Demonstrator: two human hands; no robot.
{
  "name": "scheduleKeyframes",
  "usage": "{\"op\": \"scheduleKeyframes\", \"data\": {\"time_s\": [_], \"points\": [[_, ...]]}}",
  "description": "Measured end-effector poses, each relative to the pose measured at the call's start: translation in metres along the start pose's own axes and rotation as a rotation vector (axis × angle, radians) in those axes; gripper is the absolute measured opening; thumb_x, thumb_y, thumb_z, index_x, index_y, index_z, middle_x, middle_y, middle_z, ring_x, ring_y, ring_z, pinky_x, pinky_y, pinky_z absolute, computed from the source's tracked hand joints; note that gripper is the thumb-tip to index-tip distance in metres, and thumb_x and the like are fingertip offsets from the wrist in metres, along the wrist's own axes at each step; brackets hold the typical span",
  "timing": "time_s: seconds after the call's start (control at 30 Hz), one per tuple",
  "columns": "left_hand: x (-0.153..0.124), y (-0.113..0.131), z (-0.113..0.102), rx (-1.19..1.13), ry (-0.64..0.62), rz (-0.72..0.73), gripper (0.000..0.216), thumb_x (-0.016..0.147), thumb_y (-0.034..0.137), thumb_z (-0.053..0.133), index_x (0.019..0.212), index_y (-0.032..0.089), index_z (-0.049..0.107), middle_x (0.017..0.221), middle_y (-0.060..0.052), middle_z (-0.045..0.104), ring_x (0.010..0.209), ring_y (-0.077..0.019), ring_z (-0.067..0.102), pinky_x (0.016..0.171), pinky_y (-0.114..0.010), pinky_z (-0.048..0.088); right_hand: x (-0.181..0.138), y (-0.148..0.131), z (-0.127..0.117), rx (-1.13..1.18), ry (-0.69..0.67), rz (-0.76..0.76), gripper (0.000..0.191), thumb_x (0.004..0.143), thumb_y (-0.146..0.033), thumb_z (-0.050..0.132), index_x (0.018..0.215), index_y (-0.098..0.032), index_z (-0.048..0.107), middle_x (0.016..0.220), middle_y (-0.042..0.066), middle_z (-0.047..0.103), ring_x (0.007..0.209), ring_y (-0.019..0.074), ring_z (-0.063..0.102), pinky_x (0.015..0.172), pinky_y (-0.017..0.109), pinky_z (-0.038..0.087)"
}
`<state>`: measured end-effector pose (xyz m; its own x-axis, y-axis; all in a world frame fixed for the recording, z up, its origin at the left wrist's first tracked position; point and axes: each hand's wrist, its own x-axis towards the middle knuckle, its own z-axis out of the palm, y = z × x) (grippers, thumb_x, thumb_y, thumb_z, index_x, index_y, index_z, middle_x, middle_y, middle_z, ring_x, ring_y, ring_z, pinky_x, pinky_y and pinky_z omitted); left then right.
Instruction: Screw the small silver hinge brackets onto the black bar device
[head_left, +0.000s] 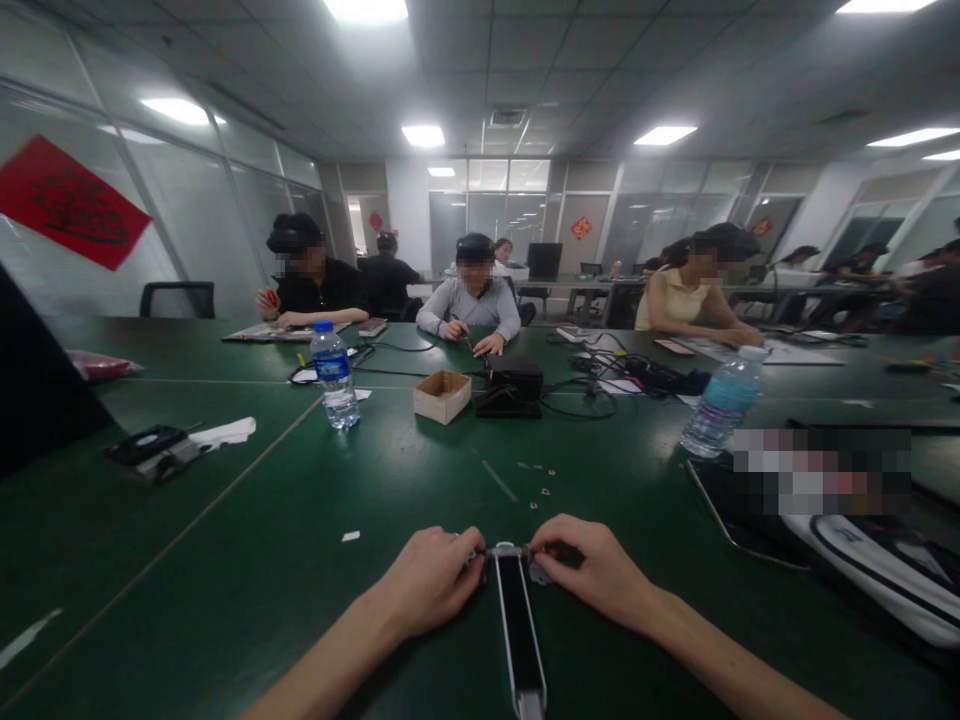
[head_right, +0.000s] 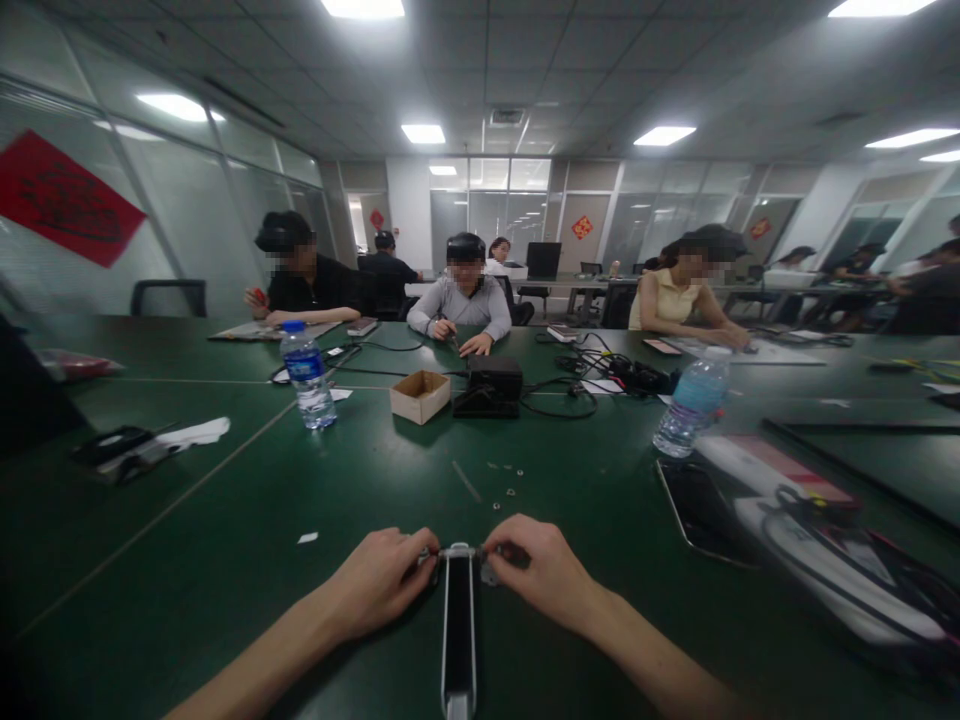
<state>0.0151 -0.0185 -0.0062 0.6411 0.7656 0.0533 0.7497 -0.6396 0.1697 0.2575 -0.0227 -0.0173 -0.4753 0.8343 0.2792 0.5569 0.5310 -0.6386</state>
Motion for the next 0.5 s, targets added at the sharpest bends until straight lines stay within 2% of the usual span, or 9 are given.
{"op": "scheduleKeyframes", "data": {"time_s": [0.5], "points": [[0.0005, -0.0008, 0.0019, 0.008, 0.013, 0.014, 0.015, 0.097, 0.024, 0.039, 0.100, 0.021, 0.054, 0.080, -0.003, 0.068, 0.070, -0.0209, 0.063, 0.066, -0.030, 0.045, 0.0005, -0.0006, 0.0017, 0.009, 0.030, -0.032, 0.012, 0.081, -0.014, 0.055, 0.088, -0.017, 0.064, 0.084, 0.003, 0.064, 0.073, 0.0142, 0.058, 0.065, 0.025, 0.047]]}}
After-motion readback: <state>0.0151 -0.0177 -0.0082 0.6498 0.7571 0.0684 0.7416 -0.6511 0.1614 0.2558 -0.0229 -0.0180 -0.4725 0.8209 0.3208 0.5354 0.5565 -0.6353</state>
